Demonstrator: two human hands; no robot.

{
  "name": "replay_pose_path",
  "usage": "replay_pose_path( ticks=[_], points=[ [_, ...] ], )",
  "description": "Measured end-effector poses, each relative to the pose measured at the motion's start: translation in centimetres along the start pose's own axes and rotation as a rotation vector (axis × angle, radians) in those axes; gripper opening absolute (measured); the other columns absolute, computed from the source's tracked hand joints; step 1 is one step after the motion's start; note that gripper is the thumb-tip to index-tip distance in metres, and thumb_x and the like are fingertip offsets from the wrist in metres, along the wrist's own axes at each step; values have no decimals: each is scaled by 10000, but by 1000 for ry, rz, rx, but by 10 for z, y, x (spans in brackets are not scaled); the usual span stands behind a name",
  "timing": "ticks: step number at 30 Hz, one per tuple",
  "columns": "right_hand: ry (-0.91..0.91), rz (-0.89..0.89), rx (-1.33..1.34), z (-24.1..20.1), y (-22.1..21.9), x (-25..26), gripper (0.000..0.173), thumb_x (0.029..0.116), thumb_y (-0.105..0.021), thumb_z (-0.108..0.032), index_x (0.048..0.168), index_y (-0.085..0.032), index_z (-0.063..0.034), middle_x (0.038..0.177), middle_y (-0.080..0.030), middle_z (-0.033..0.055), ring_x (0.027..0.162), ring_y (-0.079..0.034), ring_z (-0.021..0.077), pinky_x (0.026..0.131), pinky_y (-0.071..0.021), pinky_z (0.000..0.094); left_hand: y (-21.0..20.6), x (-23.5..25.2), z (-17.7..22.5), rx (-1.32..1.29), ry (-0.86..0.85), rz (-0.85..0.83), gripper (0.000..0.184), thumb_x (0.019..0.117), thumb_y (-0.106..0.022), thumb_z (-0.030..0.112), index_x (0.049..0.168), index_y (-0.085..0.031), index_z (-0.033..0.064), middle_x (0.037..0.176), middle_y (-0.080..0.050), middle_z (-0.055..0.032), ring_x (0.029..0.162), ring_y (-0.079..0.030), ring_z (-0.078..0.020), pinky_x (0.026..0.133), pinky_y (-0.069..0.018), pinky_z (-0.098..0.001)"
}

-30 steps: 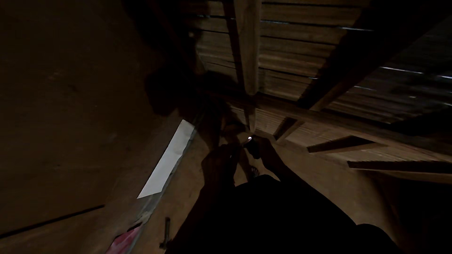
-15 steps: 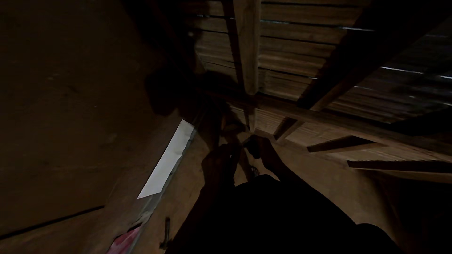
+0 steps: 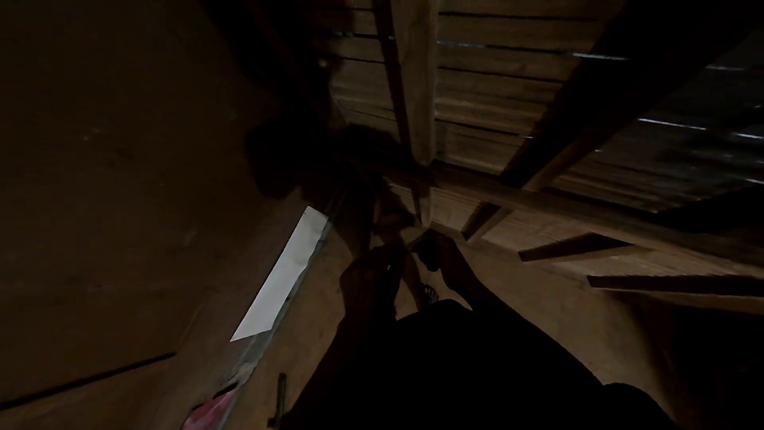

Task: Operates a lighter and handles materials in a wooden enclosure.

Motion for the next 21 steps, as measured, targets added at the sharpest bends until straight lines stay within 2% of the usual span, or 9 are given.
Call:
replay_pose_path(
  ticks=[4,7,11,14,18,21],
  points=[
    [-1,-14,61,0,-5,3,419,1119,-246,-191,971,-606,-36,633,-500,-99,502,-450,-26,486,-398,138,10,-1,-2,28,76,-35,251,996,-617,244,1023,-768,45,845,-756,-103,712,-734,-262,612,-572,-448],
    [-19,-46,82,-1,-14,7,406,1122,-240,-217,1042,-596,-40,659,-512,-96,514,-467,-22,490,-408,138,17,-3,-13,22,119,-34,281,1008,-604,262,1082,-734,24,799,-733,-101,636,-701,-254,562,-552,-438],
    [-11,-43,29,-3,-28,11,438,1114,-217,-208,953,-595,-57,660,-543,-81,530,-493,-1,515,-438,158,20,-9,-35,-17,126,25,289,1016,-584,281,1009,-736,36,734,-709,-80,592,-681,-228,536,-548,-415],
    [-17,-61,-7,-13,-35,15,446,1116,-203,-201,938,-589,-68,655,-548,-87,533,-498,-9,517,-437,151,25,-9,-38,-10,172,73,291,1008,-586,278,989,-735,29,690,-688,-90,569,-676,-243,512,-535,-417],
    [4,-149,-108,-16,-29,22,447,1109,-201,-196,963,-598,-49,662,-552,-90,548,-510,-13,533,-451,149,20,-17,-37,-16,213,55,281,1013,-589,263,1024,-716,13,704,-683,-103,582,-678,-248,529,-546,-396],
    [6,-199,-119,-16,-17,28,413,1108,-229,-179,959,-593,-55,646,-536,-95,529,-500,-17,519,-444,144,10,-23,-27,12,225,89,258,1010,-603,253,998,-723,25,753,-710,-109,637,-707,-263,555,-565,-408]
  ],
)
Point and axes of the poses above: each hand's wrist, its own x-axis towards the middle knuckle, its own y-axis out of the back of the hand, z = x × y, the point moved 2 cm from there along x, towards the middle knuckle
